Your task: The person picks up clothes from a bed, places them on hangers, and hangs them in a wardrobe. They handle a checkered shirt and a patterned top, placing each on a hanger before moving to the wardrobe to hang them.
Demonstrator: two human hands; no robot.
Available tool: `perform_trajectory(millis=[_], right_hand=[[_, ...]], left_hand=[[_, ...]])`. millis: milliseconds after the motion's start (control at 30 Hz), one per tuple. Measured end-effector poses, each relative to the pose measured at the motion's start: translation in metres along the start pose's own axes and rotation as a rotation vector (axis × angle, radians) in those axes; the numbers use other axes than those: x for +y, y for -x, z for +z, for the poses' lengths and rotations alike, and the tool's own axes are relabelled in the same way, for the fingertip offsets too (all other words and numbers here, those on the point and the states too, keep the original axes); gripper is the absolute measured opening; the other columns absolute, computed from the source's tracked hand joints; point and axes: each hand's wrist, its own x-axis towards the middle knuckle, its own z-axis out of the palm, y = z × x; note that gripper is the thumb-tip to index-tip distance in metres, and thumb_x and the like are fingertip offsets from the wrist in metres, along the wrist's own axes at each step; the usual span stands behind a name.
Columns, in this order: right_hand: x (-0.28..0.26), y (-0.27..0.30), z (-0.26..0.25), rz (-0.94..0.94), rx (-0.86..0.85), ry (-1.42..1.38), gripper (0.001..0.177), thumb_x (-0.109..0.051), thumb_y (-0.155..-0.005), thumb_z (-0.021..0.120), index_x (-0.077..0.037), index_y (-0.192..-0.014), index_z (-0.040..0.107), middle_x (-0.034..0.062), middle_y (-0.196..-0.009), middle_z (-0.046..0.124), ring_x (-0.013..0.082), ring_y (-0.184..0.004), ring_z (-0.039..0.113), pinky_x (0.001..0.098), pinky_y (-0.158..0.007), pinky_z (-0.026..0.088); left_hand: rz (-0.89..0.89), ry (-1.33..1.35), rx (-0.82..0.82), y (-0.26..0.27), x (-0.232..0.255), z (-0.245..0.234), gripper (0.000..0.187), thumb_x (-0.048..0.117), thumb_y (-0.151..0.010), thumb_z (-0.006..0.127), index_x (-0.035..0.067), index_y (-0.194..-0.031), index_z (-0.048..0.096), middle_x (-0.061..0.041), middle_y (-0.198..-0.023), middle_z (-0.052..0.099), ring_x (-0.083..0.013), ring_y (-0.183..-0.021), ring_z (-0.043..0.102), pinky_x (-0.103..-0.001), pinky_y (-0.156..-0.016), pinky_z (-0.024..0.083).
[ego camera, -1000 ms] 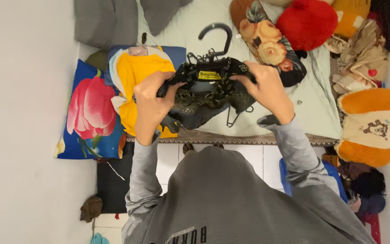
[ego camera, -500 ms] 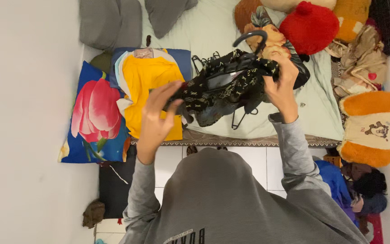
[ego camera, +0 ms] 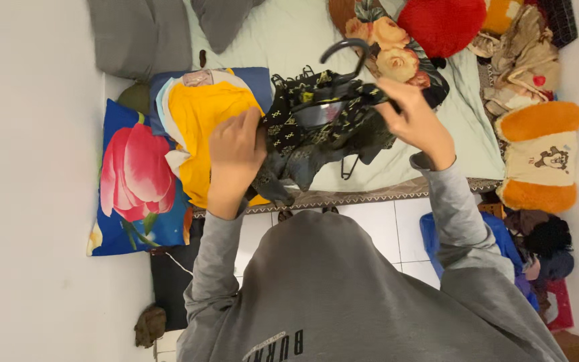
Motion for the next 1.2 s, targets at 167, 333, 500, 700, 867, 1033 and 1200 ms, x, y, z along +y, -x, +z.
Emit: perform_trajectory(millis=[167, 333, 500, 700, 867, 1033, 1200], right_hand=[[0.009, -0.005, 0.009, -0.067, -0.218, -0.032, 0.041, -0.008, -0.097, 0.064, 0.006, -0.134, 0.055, 0.0237, -0.112, 0.065, 0.0372, -0.098, 0.064, 0.0396, -0.086, 0.051], [0.028, 0.005, 0.002, 0.108, 0.008, -0.023, 0.046, -0.016, -0.110, 0.068, 0.008, -0.146, 0.053, 0.0280, -0.141, 0.059, 0.0355, -0.127, 0.059, 0.0424, -0.101, 0.047], [0.017, 0.012, 0.007, 0.017, 0.094, 0.073, 0.043, -0.018, -0.102, 0.075, 0.007, -0.133, 0.058, 0.0263, -0.128, 0.065, 0.0412, -0.119, 0.061, 0.0436, -0.102, 0.047], [-0.012, 0.003, 0.008, -0.025, 0.184, 0.178, 0.035, -0.013, -0.096, 0.078, 0.007, -0.120, 0.061, 0.0244, -0.115, 0.065, 0.0444, -0.107, 0.060, 0.0454, -0.094, 0.048], [-0.019, 0.004, 0.007, -0.143, 0.216, 0.314, 0.033, -0.005, -0.089, 0.076, 0.005, -0.116, 0.061, 0.0240, -0.116, 0.065, 0.0442, -0.107, 0.059, 0.0473, -0.096, 0.047], [-0.004, 0.000, -0.004, -0.033, 0.342, 0.286, 0.030, 0.004, -0.089, 0.066, 0.004, -0.119, 0.060, 0.0224, -0.110, 0.061, 0.0426, -0.100, 0.054, 0.0471, -0.089, 0.043], [-0.009, -0.002, 0.003, -0.113, 0.309, 0.318, 0.022, 0.002, -0.089, 0.066, 0.000, -0.110, 0.059, 0.0201, -0.102, 0.056, 0.0409, -0.097, 0.052, 0.0469, -0.086, 0.041]], left_hand=[[0.103, 0.120, 0.027, 0.002, 0.002, 0.019, 0.033, -0.002, -0.081, 0.068, 0.002, -0.113, 0.060, -0.015, -0.098, 0.066, -0.0359, -0.088, 0.066, -0.046, -0.074, 0.051], [0.027, 0.153, 0.105, 0.010, 0.000, 0.005, 0.025, -0.001, -0.085, 0.072, 0.004, -0.108, 0.064, -0.012, -0.097, 0.067, -0.0333, -0.087, 0.067, -0.043, -0.072, 0.052], [0.071, 0.101, 0.151, 0.009, 0.000, -0.016, 0.030, 0.000, -0.081, 0.072, 0.003, -0.110, 0.066, -0.011, -0.097, 0.067, -0.0338, -0.082, 0.066, -0.045, -0.071, 0.052], [-0.061, 0.371, -0.002, 0.011, 0.006, -0.026, 0.042, -0.010, -0.085, 0.064, 0.008, -0.123, 0.071, -0.014, -0.091, 0.065, -0.0351, -0.079, 0.066, -0.043, -0.068, 0.051], [0.008, 0.521, 0.053, 0.000, 0.020, -0.026, 0.041, -0.013, -0.088, 0.063, 0.005, -0.124, 0.069, -0.013, -0.101, 0.068, -0.0350, -0.087, 0.068, -0.040, -0.075, 0.054], [0.177, 0.424, 0.251, -0.008, 0.031, -0.032, 0.034, -0.009, -0.085, 0.072, 0.007, -0.115, 0.064, -0.012, -0.118, 0.070, -0.0355, -0.105, 0.070, -0.041, -0.093, 0.055], [-0.094, 0.668, -0.024, -0.016, 0.029, -0.025, 0.043, 0.001, -0.077, 0.082, 0.007, -0.111, 0.056, -0.011, -0.110, 0.073, -0.0298, -0.096, 0.074, -0.038, -0.084, 0.057]])
